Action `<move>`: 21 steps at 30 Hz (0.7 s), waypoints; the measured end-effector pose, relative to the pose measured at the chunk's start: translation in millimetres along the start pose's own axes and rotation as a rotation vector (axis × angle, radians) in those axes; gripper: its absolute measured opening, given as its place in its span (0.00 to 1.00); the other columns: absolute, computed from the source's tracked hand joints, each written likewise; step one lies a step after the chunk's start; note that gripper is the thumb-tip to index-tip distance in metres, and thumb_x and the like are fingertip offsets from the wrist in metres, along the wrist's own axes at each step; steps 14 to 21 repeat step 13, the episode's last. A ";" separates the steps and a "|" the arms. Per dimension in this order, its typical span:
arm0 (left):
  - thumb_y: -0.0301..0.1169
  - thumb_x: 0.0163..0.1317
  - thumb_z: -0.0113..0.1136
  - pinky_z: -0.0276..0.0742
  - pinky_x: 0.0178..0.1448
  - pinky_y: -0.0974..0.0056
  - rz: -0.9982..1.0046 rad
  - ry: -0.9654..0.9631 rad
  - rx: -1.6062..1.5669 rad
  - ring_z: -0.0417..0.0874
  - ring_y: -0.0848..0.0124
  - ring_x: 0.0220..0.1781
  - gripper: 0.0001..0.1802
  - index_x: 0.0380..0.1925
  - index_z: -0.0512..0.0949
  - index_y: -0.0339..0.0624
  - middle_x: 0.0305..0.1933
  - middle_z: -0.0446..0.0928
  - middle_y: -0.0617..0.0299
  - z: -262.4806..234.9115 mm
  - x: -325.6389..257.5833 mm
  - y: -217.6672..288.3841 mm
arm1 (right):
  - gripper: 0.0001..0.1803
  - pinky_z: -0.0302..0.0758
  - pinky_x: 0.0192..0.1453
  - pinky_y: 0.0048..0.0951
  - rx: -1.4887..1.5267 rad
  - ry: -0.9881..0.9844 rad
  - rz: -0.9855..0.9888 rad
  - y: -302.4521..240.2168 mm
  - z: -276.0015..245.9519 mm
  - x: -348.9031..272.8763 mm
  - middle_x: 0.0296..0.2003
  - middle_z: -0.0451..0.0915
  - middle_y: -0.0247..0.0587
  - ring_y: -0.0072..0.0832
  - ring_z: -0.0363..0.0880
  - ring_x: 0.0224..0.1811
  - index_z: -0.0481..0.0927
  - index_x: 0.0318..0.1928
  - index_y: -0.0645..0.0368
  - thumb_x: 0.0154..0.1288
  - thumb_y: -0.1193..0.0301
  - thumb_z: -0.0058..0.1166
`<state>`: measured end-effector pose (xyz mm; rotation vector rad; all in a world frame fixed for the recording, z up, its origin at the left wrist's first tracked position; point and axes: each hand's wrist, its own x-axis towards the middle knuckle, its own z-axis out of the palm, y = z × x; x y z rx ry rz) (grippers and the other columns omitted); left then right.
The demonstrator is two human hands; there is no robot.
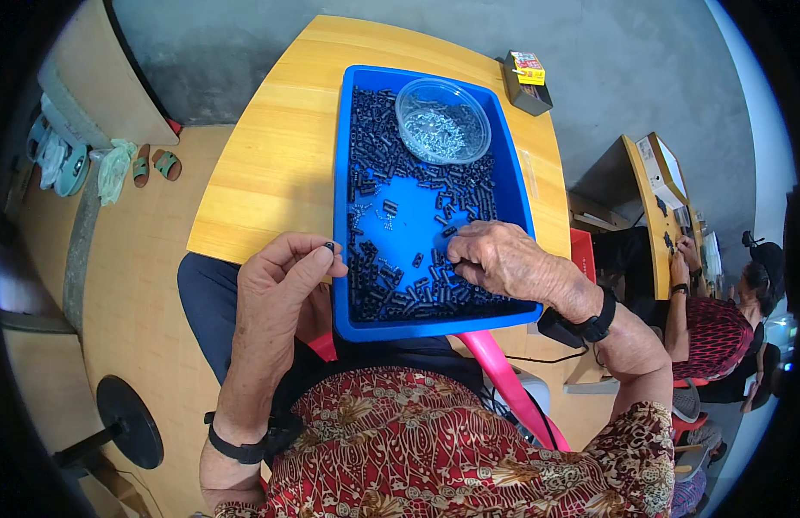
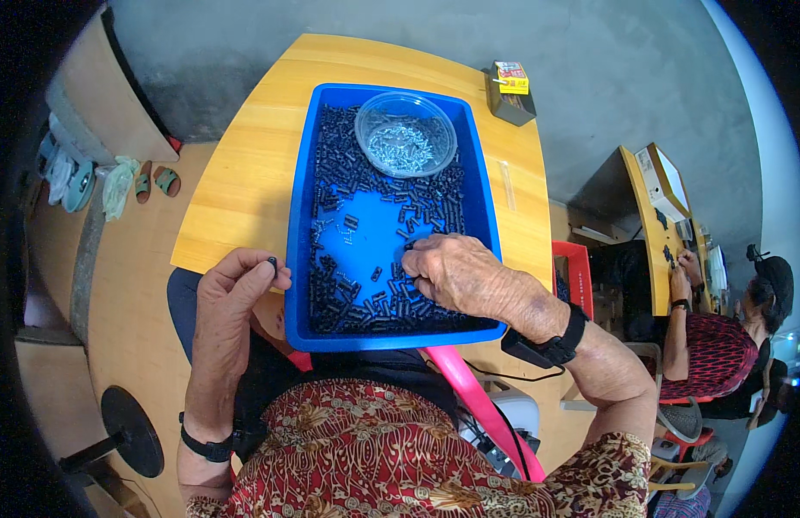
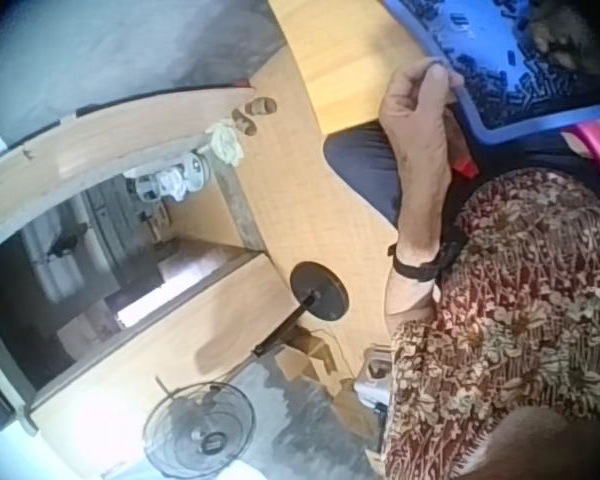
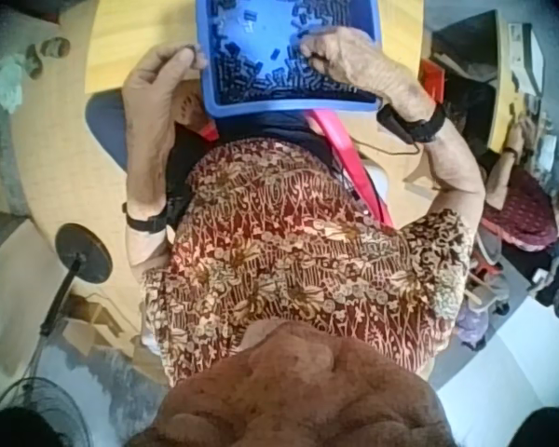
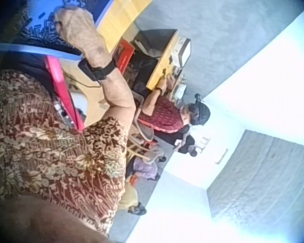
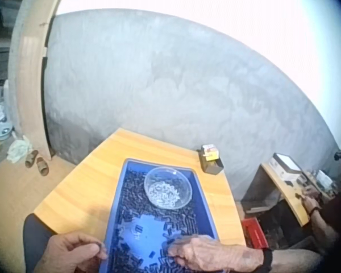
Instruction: Assembling small black plastic components by hand in a blue tray.
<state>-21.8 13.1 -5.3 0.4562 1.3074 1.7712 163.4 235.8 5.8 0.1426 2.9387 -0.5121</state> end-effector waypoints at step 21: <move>0.32 0.64 0.61 0.71 0.56 0.67 -0.052 0.033 0.061 0.81 0.74 0.40 0.10 0.39 0.80 0.37 0.35 0.82 0.60 -4.8 1.9 -1.3 | 0.07 0.77 0.48 0.40 0.166 0.012 0.031 -15.2 -13.9 -6.6 0.34 0.78 0.45 0.44 0.79 0.42 0.78 0.36 0.59 0.56 0.77 0.59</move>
